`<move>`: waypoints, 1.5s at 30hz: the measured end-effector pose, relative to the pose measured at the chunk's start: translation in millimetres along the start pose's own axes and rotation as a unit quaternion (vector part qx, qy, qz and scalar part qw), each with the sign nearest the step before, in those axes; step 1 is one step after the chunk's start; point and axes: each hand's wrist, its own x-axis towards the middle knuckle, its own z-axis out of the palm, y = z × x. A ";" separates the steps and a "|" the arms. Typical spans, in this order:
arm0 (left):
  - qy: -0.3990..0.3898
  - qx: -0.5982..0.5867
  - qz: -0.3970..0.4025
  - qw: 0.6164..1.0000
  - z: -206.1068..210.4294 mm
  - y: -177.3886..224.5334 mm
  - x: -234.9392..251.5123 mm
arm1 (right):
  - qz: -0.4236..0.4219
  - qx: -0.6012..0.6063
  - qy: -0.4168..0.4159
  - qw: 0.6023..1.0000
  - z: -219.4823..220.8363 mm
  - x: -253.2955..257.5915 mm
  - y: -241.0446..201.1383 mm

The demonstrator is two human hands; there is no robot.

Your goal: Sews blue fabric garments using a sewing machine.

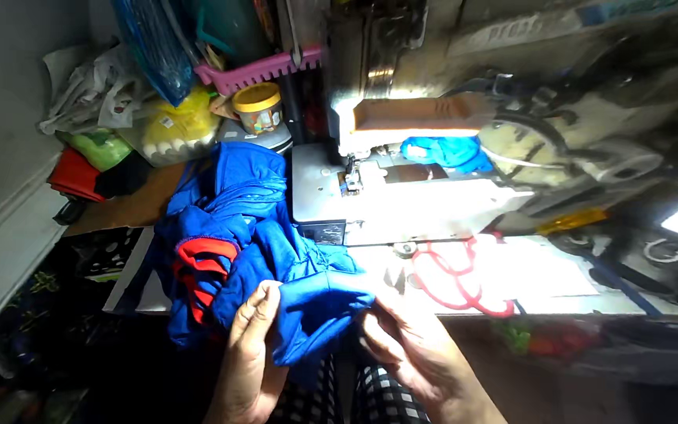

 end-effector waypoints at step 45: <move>-0.188 0.687 0.320 0.625 78.9 32.1 181.3 | -0.111 -0.365 0.144 0.913 -14.6 59.7 -37.4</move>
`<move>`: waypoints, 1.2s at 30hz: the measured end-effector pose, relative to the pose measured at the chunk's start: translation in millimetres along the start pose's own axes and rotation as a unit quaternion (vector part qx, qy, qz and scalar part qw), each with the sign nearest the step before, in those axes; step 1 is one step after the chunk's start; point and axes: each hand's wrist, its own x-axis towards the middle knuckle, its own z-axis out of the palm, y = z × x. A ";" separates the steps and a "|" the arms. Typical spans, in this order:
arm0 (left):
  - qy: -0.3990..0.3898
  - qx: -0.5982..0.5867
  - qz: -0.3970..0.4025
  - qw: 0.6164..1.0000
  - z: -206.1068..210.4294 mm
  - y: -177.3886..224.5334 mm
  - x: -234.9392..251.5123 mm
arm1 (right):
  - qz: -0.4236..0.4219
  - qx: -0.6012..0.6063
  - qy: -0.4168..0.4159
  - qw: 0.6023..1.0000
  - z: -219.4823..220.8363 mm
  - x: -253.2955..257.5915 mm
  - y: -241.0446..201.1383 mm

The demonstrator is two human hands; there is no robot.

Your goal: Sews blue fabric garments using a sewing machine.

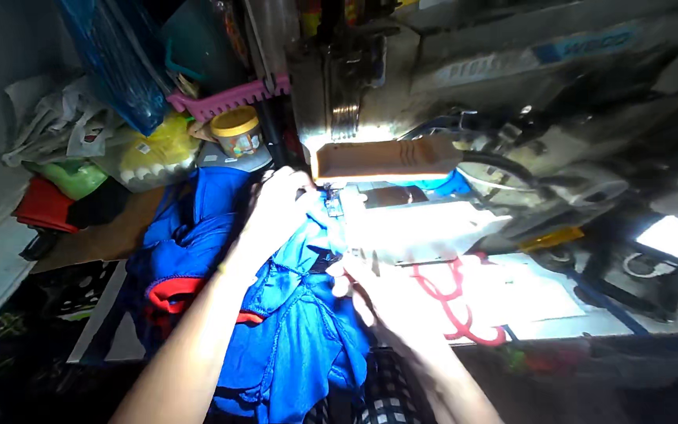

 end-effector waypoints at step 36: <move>-0.324 0.054 0.193 0.925 -70.2 24.3 13.3 | -0.096 -0.131 -0.164 0.973 -4.1 17.4 -56.2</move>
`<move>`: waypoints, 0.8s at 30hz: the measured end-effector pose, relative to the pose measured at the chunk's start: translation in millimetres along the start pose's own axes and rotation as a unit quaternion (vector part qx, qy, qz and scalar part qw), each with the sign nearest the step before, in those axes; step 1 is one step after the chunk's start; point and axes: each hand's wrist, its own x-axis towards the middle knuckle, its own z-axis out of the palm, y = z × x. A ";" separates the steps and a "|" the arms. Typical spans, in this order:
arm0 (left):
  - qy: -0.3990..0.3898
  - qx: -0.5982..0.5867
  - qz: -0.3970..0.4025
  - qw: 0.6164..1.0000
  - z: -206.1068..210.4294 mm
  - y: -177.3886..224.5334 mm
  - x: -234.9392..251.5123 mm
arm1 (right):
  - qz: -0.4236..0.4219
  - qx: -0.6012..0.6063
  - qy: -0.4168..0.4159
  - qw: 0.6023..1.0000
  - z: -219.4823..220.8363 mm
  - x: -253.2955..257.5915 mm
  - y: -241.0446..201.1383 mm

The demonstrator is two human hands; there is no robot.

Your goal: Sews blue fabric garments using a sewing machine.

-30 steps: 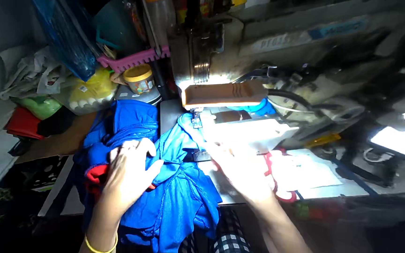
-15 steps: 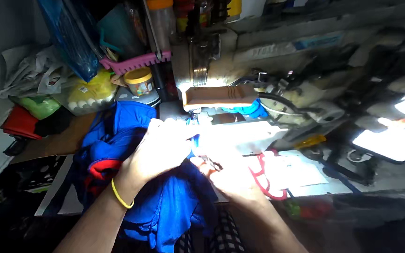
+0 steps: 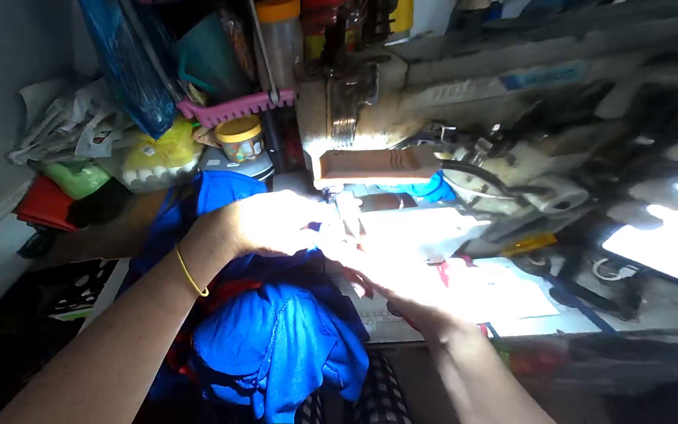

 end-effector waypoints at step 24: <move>0.033 0.078 -0.015 0.996 18.0 12.1 7.0 | -0.076 -0.014 0.079 0.994 14.7 -12.6 33.4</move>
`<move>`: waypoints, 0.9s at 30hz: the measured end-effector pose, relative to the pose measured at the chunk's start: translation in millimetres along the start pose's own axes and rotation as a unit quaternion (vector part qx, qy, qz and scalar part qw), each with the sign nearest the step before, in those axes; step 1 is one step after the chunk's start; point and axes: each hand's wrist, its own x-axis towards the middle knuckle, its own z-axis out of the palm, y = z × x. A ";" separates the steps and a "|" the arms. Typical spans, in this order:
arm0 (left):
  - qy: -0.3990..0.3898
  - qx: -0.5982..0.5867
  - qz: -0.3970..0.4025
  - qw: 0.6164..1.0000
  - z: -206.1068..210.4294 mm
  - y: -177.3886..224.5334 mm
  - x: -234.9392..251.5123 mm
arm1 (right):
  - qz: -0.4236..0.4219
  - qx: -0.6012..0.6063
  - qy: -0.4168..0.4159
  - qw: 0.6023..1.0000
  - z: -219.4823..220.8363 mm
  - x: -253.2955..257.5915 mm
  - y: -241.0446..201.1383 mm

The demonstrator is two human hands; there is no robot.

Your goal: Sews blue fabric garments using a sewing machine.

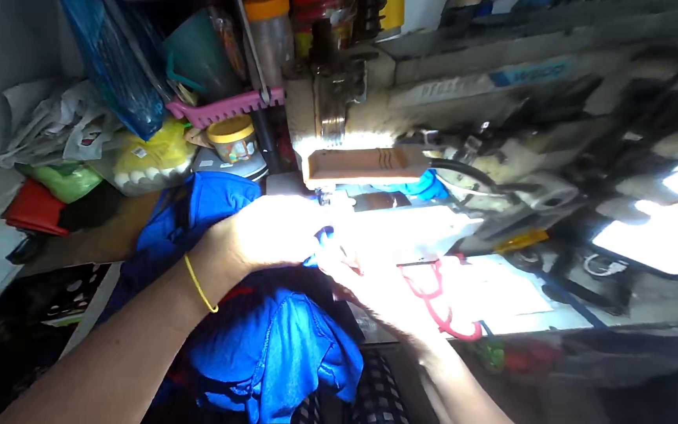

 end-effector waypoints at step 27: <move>-0.097 -0.024 0.011 0.995 -24.8 1.4 9.7 | -0.003 0.027 -0.033 0.999 -10.1 17.6 20.0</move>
